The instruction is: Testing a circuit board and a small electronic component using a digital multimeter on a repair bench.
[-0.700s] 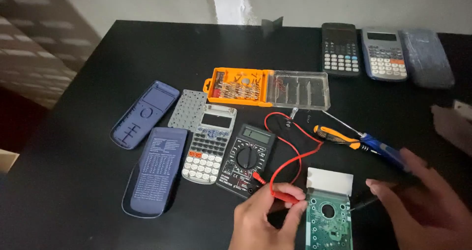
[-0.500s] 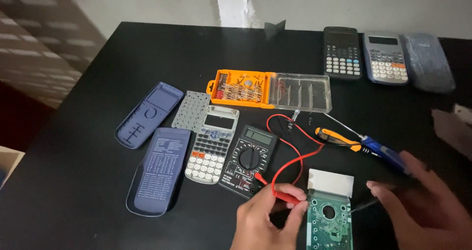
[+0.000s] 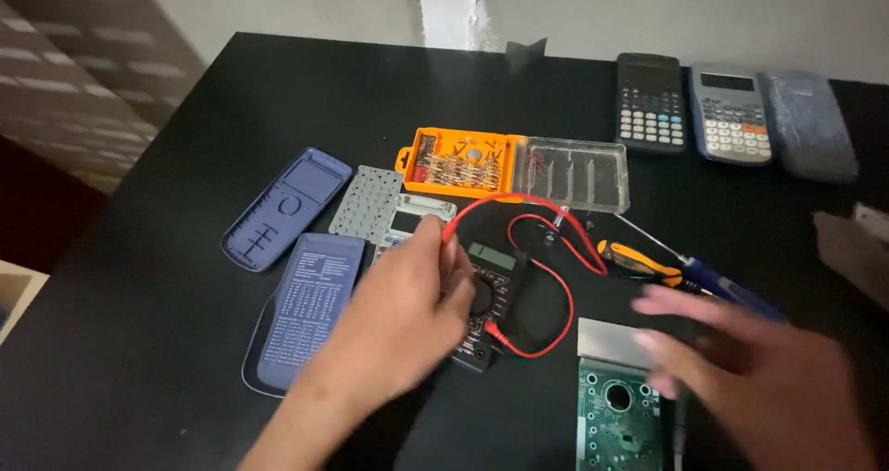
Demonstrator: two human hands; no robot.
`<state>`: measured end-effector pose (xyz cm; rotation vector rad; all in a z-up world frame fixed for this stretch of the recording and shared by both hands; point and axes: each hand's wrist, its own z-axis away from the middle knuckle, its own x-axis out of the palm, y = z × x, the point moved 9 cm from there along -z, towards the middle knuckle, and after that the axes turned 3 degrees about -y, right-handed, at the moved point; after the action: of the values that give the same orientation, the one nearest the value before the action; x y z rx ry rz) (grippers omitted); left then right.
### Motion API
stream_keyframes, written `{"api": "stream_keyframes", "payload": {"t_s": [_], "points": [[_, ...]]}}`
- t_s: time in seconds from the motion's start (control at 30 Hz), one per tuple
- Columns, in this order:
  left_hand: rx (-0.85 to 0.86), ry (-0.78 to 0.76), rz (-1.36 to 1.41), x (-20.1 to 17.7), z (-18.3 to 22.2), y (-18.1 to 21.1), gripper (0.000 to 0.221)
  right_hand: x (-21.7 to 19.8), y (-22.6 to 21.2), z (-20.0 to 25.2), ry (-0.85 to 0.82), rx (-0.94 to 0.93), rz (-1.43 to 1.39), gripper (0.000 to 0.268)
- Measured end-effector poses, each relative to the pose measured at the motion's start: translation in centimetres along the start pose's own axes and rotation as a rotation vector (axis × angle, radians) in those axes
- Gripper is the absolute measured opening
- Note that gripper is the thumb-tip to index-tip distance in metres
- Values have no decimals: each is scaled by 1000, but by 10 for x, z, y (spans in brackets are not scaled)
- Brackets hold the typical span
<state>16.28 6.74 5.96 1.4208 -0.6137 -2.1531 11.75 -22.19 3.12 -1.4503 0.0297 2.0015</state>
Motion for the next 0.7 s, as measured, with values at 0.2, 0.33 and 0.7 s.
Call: {"api": "stream_keyframes", "payload": {"t_s": [0.2,0.33,0.7], "points": [[243,187,-284,20,-21,-8,28,28,-85,12,-170,-107,-281,29],[139,272,-354,31,-16,-20,39,42,-99,7,-126,-14,-301,31],[109,269,-93,38,-19,-29,28,61,-109,3,-90,-77,-191,48]]}}
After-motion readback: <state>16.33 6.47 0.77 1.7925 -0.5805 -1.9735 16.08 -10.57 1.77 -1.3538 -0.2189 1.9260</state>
